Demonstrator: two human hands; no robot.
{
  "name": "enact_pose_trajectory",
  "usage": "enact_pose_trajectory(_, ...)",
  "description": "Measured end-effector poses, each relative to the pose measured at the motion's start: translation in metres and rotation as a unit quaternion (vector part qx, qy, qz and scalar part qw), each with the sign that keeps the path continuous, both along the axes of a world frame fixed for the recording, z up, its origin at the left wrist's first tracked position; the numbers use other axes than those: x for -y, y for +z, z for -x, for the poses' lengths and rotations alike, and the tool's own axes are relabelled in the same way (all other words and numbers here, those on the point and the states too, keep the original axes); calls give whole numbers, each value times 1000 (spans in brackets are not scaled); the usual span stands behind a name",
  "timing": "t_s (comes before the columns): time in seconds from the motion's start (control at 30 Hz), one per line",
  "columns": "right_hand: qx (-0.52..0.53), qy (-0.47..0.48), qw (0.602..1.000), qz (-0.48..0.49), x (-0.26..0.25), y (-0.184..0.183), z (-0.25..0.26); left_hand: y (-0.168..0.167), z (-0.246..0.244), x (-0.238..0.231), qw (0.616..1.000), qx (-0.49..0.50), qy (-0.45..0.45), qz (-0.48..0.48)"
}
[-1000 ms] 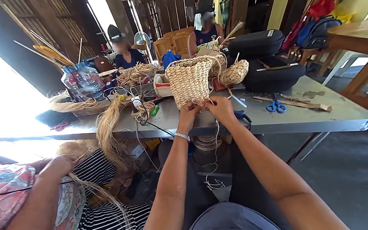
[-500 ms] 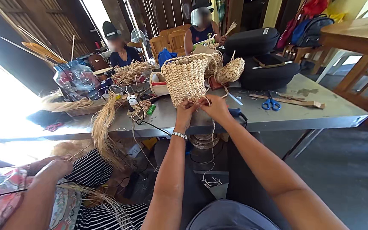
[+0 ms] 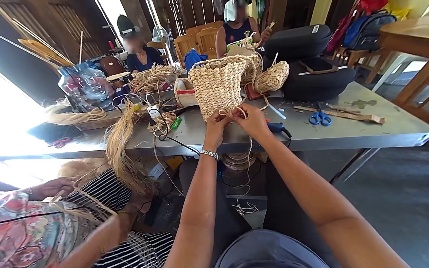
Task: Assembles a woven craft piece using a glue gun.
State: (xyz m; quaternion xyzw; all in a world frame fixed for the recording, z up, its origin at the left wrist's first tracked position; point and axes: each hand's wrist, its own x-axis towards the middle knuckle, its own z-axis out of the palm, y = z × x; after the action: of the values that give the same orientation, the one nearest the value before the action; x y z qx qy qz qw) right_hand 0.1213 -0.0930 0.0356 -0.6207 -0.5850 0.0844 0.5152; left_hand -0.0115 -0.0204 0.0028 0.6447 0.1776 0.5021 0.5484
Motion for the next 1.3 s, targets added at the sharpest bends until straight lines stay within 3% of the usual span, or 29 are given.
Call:
enact_pose_trajectory(0.17, 2, -15, 1000, -1, 0, -2, -2, -5, -14, -27, 999, 39, -34, 12)
enact_pose_trajectory(1.07, 9, -27, 1000, -2, 3, -1, 5, -3, -13, -21, 1000, 12, 12, -4)
enact_pose_trajectory(1.3, 21, -23, 999, 12, 5, 2, 2, -1, -1, 0, 999, -9, 26, -25)
